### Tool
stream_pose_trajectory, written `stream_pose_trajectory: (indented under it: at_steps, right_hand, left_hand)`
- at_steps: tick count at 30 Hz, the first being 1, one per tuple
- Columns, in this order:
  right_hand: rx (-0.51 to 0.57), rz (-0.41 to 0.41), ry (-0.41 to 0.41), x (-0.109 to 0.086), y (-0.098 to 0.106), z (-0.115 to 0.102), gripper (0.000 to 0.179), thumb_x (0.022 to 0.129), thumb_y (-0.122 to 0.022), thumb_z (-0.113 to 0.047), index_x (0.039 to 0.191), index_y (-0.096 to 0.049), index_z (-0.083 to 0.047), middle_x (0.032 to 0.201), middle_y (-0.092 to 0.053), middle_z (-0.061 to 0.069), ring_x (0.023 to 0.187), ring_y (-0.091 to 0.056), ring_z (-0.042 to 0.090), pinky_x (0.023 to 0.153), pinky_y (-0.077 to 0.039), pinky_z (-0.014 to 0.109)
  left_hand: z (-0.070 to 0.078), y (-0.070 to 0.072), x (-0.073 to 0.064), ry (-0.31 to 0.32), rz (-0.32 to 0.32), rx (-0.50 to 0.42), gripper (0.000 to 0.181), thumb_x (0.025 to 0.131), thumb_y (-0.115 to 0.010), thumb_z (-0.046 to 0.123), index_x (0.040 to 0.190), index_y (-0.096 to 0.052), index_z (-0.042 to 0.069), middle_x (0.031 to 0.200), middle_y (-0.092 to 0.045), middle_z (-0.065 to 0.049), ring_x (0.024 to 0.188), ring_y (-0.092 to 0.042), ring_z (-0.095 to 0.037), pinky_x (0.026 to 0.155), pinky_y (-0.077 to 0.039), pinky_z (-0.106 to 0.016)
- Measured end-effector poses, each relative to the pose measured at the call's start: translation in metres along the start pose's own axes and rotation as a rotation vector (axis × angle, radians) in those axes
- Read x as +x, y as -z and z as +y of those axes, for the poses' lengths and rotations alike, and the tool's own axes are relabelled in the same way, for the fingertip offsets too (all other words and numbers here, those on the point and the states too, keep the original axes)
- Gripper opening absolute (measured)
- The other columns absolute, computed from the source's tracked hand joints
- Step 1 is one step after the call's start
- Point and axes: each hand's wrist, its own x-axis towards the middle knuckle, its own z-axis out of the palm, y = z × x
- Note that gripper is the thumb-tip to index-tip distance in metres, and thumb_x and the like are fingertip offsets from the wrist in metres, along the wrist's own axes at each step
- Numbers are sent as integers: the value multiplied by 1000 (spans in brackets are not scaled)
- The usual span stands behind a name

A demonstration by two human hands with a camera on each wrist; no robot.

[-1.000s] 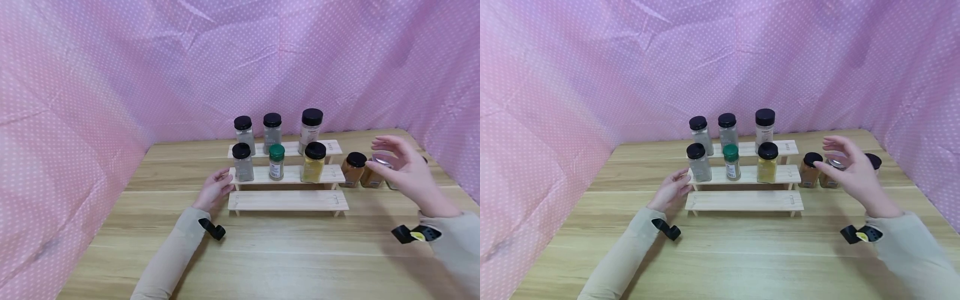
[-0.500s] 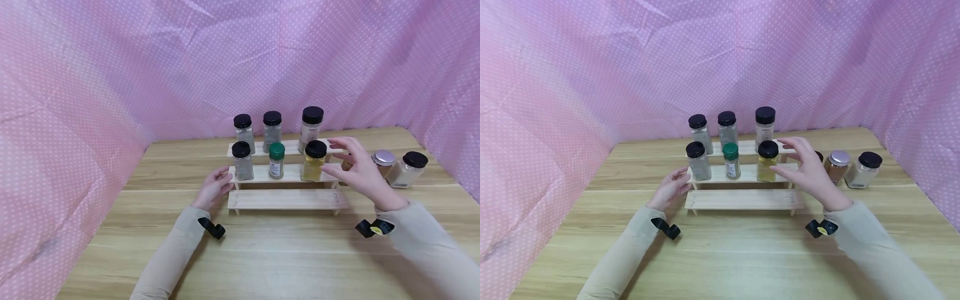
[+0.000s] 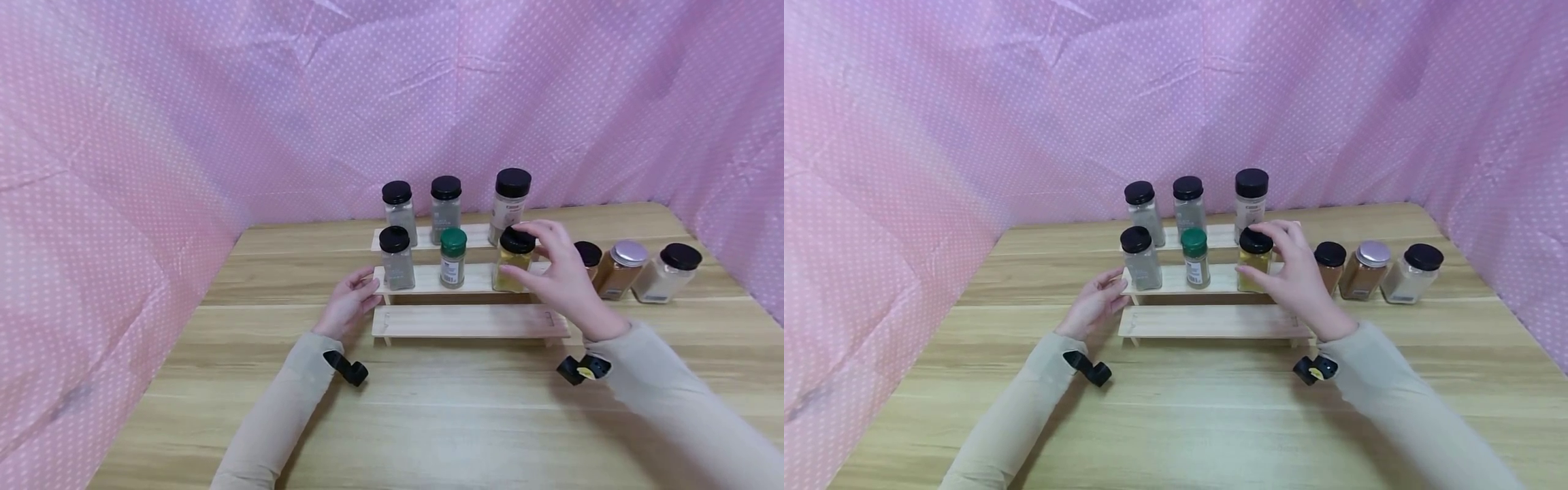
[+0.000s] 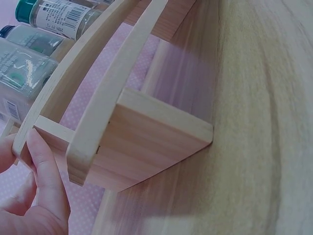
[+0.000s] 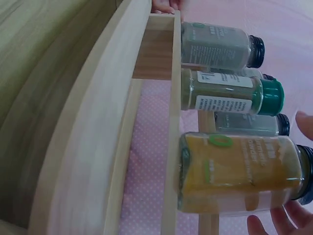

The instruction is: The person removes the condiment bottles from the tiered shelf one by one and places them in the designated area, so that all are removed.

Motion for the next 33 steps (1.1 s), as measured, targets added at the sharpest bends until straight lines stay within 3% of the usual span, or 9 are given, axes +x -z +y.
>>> stream_pose_trajectory:
  at_steps: [3,9,19,27,33]
  right_hand:
    - [-20,25,16,-1,-4,2,56,76,-78,-2,127,-53,-3,123,-45,18,108,-45,25,88,-42,30]
    - [-56,80,58,-3,-12,8,58,73,-79,1,125,-55,-4,119,-49,16,94,-43,9,77,-40,17]
    - [-99,149,46,-4,-25,10,58,74,-78,0,126,-53,-3,121,-49,20,83,-39,11,75,-41,25]
    - [-106,172,69,-3,-25,8,59,72,-80,-2,126,-54,-5,120,-51,19,82,-40,10,74,-39,17]
    - [-78,171,68,-1,-22,6,58,71,-79,1,124,-56,-4,120,-54,17,96,-47,11,78,-37,3]
  left_hand:
    - [1,0,-1,1,3,-1,48,96,-46,-2,143,-33,-2,97,-53,2,78,-57,-4,73,-51,-15]
    - [2,0,-2,4,0,1,48,97,-45,-3,143,-32,-3,96,-53,2,79,-56,-4,73,-51,-15]
    - [1,4,1,6,7,19,47,97,-46,-1,143,-34,-2,97,-54,2,79,-57,-4,73,-52,-15]
    - [3,4,2,7,-1,42,47,97,-46,-1,143,-34,-2,99,-54,2,80,-57,-4,74,-52,-15]
    - [4,4,5,3,-1,33,47,97,-46,-1,142,-35,-1,99,-54,1,80,-57,-4,73,-52,-15]
